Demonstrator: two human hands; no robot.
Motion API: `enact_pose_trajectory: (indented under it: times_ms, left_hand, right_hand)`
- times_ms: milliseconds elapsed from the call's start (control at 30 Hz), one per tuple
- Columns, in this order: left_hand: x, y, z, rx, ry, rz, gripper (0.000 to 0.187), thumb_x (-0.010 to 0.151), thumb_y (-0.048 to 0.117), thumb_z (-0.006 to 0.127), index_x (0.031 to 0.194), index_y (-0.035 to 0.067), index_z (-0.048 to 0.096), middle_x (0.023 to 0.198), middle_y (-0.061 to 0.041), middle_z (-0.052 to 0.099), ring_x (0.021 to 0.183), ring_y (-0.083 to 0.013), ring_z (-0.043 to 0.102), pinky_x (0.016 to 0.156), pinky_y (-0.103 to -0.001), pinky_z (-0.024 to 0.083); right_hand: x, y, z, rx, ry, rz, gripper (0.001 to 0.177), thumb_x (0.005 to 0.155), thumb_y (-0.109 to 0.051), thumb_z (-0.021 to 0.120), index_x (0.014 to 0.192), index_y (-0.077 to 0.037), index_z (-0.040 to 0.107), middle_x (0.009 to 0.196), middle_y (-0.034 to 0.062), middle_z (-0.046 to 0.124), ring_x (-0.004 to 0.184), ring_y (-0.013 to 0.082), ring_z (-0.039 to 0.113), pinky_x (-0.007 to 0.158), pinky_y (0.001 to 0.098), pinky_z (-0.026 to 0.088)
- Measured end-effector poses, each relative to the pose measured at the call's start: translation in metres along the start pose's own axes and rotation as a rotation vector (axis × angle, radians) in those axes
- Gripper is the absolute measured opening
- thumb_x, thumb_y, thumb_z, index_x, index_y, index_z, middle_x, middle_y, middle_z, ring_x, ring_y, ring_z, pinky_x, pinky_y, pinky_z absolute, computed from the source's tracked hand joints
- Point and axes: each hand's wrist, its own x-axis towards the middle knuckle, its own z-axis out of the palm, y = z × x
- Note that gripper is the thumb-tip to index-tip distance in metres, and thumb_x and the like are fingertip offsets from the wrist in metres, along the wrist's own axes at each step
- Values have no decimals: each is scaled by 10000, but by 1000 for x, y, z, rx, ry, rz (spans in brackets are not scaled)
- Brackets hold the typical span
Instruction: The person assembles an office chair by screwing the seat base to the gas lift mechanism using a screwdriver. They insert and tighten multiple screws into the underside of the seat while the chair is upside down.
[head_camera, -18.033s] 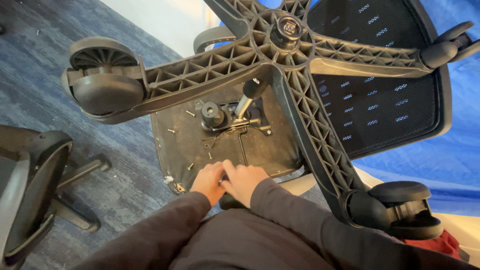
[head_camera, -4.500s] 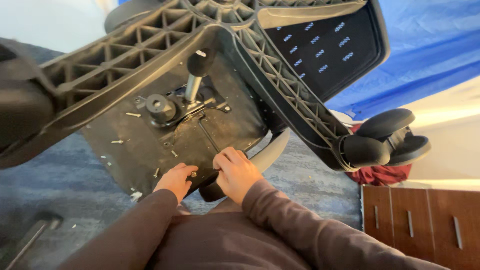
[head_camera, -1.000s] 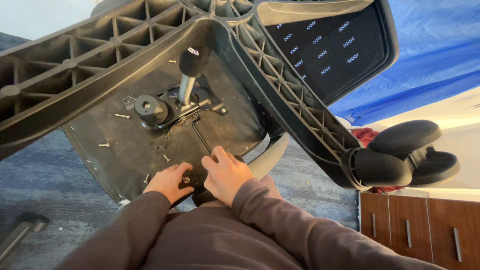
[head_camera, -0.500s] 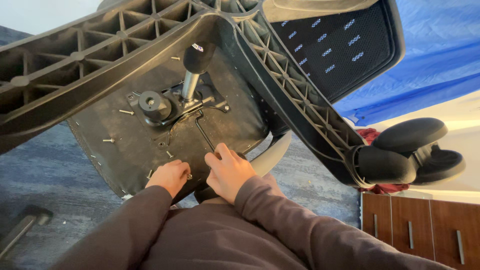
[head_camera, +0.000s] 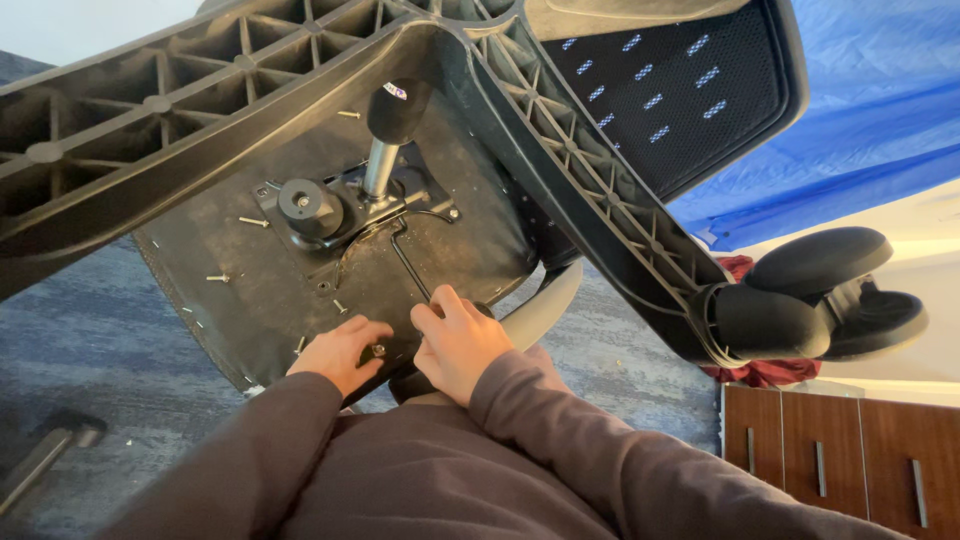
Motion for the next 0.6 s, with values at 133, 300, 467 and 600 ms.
enact_pose_trajectory:
  times_ms: [133, 300, 467, 600]
  left_hand:
    - [5, -5, 5, 115, -121, -266, 195, 834, 271, 760, 961, 126, 731, 911, -55, 726, 891, -296, 723, 798, -418, 568]
    - [2, -6, 10, 29, -30, -108, 498, 707, 196, 791, 1188, 142, 676, 1013, -121, 674, 868, -357, 679, 730, -465, 541]
    - [7, -8, 17, 129, -123, -233, 192, 838, 252, 750, 954, 116, 683, 950, -79, 710, 914, -328, 706, 795, -448, 558]
    - [9, -7, 21, 222, -132, -389, 324, 836, 354, 803, 920, 74, 665, 977, -88, 713, 944, -340, 695, 822, -458, 551]
  right_hand:
    - [-1, 1, 1, -10, -20, 14, 173, 859, -102, 646, 1024, -82, 598, 1079, 138, 554, 929, 345, 672, 739, 449, 581]
    - [-5, 3, 0, -17, -1, 7, 182, 852, -106, 651, 1025, -81, 600, 1075, 136, 552, 916, 333, 673, 726, 444, 585]
    - [-4, 6, 3, -13, -2, -4, 171, 868, -105, 647, 1029, -83, 595, 1072, 132, 550, 919, 327, 675, 740, 442, 584]
    - [-6, 6, 2, -14, 7, -21, 183, 860, -106, 654, 1030, -80, 593, 1074, 137, 545, 920, 330, 671, 737, 453, 574]
